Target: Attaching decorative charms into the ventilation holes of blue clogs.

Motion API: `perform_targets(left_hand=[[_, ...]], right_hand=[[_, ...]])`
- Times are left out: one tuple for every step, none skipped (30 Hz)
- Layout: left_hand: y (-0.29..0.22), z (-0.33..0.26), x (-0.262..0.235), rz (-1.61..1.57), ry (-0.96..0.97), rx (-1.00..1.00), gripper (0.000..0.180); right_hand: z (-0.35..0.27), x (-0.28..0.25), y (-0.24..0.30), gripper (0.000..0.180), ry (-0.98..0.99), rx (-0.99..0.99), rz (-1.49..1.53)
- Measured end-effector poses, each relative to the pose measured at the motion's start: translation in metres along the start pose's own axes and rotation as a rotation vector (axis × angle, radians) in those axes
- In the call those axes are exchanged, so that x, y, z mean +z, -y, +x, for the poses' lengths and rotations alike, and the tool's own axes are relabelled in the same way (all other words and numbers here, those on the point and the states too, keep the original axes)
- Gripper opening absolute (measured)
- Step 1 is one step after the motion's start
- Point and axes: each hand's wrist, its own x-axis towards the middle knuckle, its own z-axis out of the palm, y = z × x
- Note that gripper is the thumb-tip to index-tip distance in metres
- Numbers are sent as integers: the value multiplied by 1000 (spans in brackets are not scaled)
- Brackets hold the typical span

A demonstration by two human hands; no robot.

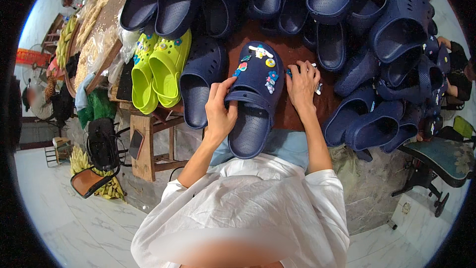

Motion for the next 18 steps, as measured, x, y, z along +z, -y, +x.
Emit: perform_targets(left_hand=[[3, 0, 3, 6, -2, 20, 50], [6, 0, 6, 14, -4, 40, 52], [9, 0, 9, 14, -2, 39, 52], [13, -1, 11, 22, 14, 37, 54], [17, -1, 12, 31, 29, 35, 56], [20, -1, 14, 31, 24, 33, 56], [22, -1, 16, 54, 59, 42, 58], [23, -1, 18, 76, 94, 51, 60], [24, 0, 16, 65, 123, 25, 61], [22, 0, 14, 63, 122, 18, 61], [19, 2, 11, -43, 140, -37, 60], [19, 4, 9, -150, 156, -92, 59], [19, 8, 6, -323, 194, -152, 56], [18, 14, 3, -326, 195, -152, 56], [16, 22, 0, -306, 187, -91, 55], [11, 34, -4, -281, 179, -32, 54], [7, 44, -3, -228, 154, -62, 53], [11, 54, 5, -224, 145, -65, 53]], right_hand=[[0, -1, -1, 31, 2, 2, -3], [1, -3, -2, 31, 7, 14, -1], [2, -5, -3, 30, 12, 26, 2], [3, -7, -1, 30, 14, 21, 3], [5, -11, 0, 29, 9, 16, -14], [7, -14, 2, 28, 4, 10, -31], [9, -17, 2, 28, 8, 8, -30], [13, -20, 4, 28, -14, 31, 25], [17, -23, 6, 28, -37, 52, 80], [21, -27, 10, 28, -30, 49, 80], [27, -32, 16, 28, 8, 88, 196], [31, -34, 20, 28, 46, 127, 311], [35, -33, 23, 29, 12, 95, 397], [40, -31, 25, 29, 13, 96, 394], [45, -30, 27, 30, 33, 98, 430], [50, -27, 30, 30, 53, 100, 470], [56, -24, 35, 31, 54, 85, 495], [62, -20, 40, 31, 57, 76, 500]])
